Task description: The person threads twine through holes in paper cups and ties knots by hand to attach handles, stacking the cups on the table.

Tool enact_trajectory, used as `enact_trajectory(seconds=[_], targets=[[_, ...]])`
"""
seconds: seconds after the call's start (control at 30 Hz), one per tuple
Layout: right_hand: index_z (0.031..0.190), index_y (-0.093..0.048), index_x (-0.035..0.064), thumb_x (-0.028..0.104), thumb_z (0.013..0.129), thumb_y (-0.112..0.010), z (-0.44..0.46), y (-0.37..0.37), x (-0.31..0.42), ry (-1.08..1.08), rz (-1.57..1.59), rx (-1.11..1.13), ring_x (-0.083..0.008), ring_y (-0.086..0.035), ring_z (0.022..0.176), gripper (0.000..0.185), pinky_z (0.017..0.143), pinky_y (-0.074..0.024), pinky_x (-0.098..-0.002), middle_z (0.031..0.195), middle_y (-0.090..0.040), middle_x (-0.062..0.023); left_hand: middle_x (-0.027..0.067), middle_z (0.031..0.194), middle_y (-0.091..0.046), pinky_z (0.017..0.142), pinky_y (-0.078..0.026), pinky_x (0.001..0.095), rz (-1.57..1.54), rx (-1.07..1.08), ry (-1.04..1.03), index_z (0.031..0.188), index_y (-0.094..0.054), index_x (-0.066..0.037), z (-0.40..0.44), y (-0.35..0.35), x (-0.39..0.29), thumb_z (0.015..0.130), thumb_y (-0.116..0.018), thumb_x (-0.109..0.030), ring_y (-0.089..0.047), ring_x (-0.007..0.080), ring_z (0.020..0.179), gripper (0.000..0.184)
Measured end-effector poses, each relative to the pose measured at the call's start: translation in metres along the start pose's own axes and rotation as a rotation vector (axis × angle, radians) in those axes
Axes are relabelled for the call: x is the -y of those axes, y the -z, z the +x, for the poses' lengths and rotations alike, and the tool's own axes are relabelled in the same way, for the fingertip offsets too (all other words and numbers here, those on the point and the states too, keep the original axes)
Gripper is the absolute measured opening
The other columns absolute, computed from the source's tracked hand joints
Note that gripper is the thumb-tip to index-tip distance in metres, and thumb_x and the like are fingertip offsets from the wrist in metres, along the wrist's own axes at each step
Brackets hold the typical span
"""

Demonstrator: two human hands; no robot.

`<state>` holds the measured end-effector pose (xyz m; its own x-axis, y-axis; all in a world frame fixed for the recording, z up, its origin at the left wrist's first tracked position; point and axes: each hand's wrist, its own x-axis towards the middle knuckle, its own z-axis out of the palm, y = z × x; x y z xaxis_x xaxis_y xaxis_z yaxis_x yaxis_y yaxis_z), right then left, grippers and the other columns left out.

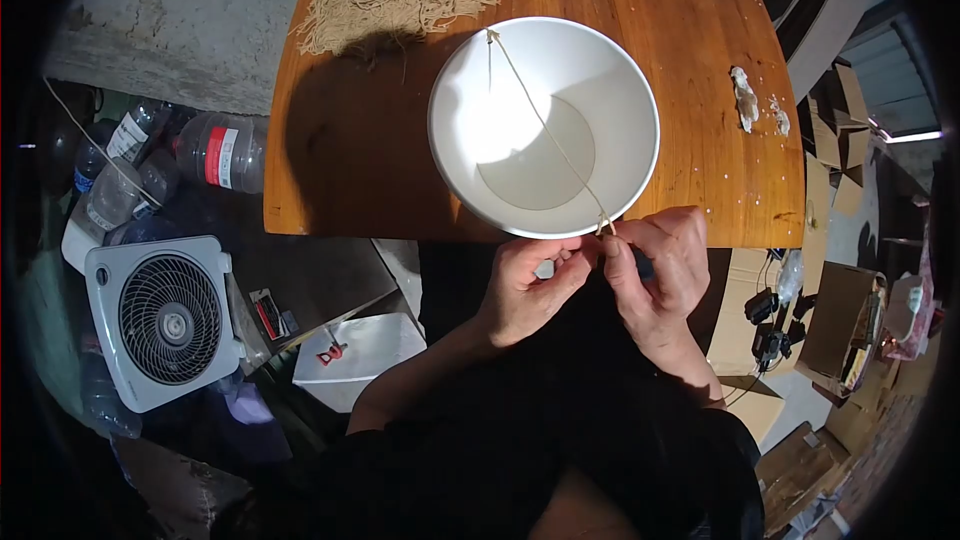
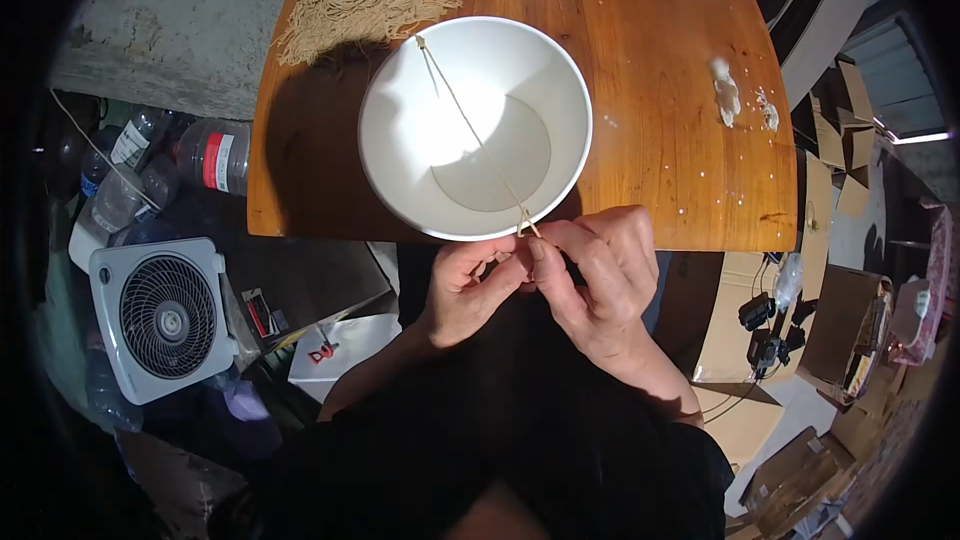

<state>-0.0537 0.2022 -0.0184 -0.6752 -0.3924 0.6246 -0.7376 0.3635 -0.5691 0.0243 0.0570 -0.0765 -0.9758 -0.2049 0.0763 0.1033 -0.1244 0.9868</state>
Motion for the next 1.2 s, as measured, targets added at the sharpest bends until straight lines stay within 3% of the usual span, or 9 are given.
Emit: enact_trajectory(seconds=[0.17, 0.3, 0.53, 0.63, 0.77, 0.97, 1.1, 1.17, 1.2], targets=[[0.092, -0.07, 0.0046, 0.004, 0.08, -0.081, 0.005, 0.009, 0.006, 0.141, -0.003, -0.039, -0.0224, -0.057, 0.075, 0.016, 0.066, -0.0466, -0.0357, 0.086, -0.068, -0.0033, 0.0053, 0.092, -0.075, 0.069, -0.053, 0.0254, -0.063, 0.004, 0.101, 0.109, -0.07, 0.001, 0.004, -0.003, -0.007, 0.09, -0.071, 0.003, -0.067, 0.0093, 0.078, 0.018], [0.093, -0.075, 0.0066, 0.005, 0.068, -0.083, 0.006, 0.006, 0.017, 0.248, 0.059, 0.142, -0.0201, -0.06, 0.079, 0.026, 0.066, -0.0463, -0.0342, 0.09, -0.065, -0.0022, 0.0067, 0.099, -0.075, 0.08, -0.057, 0.0291, -0.173, 0.024, 0.004, 0.111, -0.07, 0.002, 0.005, -0.004, -0.007, 0.09, -0.072, 0.003, -0.071, 0.0135, 0.092, 0.021], [0.094, -0.072, 0.0049, 0.0, 0.076, -0.079, -0.002, 0.015, 0.014, 0.321, -0.08, 0.128, -0.0188, -0.059, 0.072, 0.019, 0.061, -0.0439, -0.0322, 0.089, -0.067, -0.0007, 0.0092, 0.115, -0.071, 0.088, -0.056, 0.0305, -0.376, 0.136, 0.168, 0.129, -0.063, 0.002, 0.007, 0.003, 0.002, 0.1, -0.064, 0.0, -0.067, 0.0147, 0.1, 0.029], [0.096, -0.066, 0.0007, -0.004, 0.084, -0.072, -0.004, 0.019, 0.007, -0.005, 0.054, 0.033, -0.0228, -0.058, 0.065, 0.014, 0.058, -0.0461, -0.0338, 0.089, -0.069, -0.0083, 0.0089, 0.119, -0.068, 0.083, -0.055, 0.0276, -0.523, 0.221, 0.262, 0.129, -0.061, 0.004, 0.007, 0.007, 0.002, 0.104, -0.06, -0.003, -0.065, 0.0122, 0.099, 0.027], [0.107, -0.068, -0.0019, 0.001, 0.086, -0.076, 0.001, 0.018, 0.004, -0.278, 0.151, 0.17, -0.0223, -0.06, 0.078, 0.023, 0.067, -0.0491, -0.0314, 0.094, -0.062, -0.0104, 0.0063, 0.113, -0.068, 0.081, -0.054, 0.0259, -0.458, 0.235, 0.228, 0.128, -0.062, 0.004, 0.006, 0.002, 0.001, 0.103, -0.061, -0.003, -0.063, 0.0108, 0.094, 0.026], [0.106, -0.071, 0.0004, 0.003, 0.095, -0.072, -0.012, 0.005, -0.013, -0.524, 0.697, 0.261, -0.0124, -0.057, 0.094, 0.011, 0.084, -0.0466, -0.027, 0.103, -0.059, -0.0034, 0.0048, 0.09, -0.067, 0.062, -0.05, 0.0273, 0.029, 0.202, -0.062, 0.111, -0.071, 0.0, 0.012, 0.0, -0.008, 0.093, -0.068, 0.001, -0.059, 0.0108, 0.071, 0.018], [0.103, -0.07, 0.0009, 0.0, 0.1, -0.064, -0.009, 0.002, -0.014, -0.722, 1.056, 0.218, -0.0112, -0.059, 0.096, 0.006, 0.086, -0.0468, -0.0263, 0.103, -0.061, -0.002, 0.0061, 0.088, -0.068, 0.063, -0.051, 0.0272, 0.117, 0.205, -0.105, 0.108, -0.071, 0.0, 0.007, 0.003, -0.016, 0.093, -0.069, 0.001, -0.062, 0.0136, 0.069, 0.015], [0.103, -0.069, 0.0006, -0.001, 0.099, -0.064, -0.008, 0.004, -0.009, -0.79, 1.108, 0.203, -0.0114, -0.059, 0.096, 0.006, 0.087, -0.0471, -0.0264, 0.103, -0.061, -0.0022, 0.0072, 0.09, -0.069, 0.065, -0.054, 0.0277, 0.427, -0.046, -0.256, 0.104, -0.071, -0.001, 0.001, 0.002, -0.037, 0.088, -0.073, 0.002, -0.068, 0.0161, 0.073, 0.017], [0.103, -0.069, 0.0002, -0.001, 0.099, -0.064, -0.008, 0.004, -0.008, -0.859, 1.161, 0.188, -0.0115, -0.06, 0.096, 0.006, 0.087, -0.0474, -0.0266, 0.102, -0.061, -0.0024, 0.0072, 0.09, -0.069, 0.065, -0.054, 0.0277, 0.427, -0.045, -0.255, 0.104, -0.071, -0.001, 0.0, 0.004, -0.043, 0.088, -0.073, 0.002, -0.068, 0.0161, 0.073, 0.017]])
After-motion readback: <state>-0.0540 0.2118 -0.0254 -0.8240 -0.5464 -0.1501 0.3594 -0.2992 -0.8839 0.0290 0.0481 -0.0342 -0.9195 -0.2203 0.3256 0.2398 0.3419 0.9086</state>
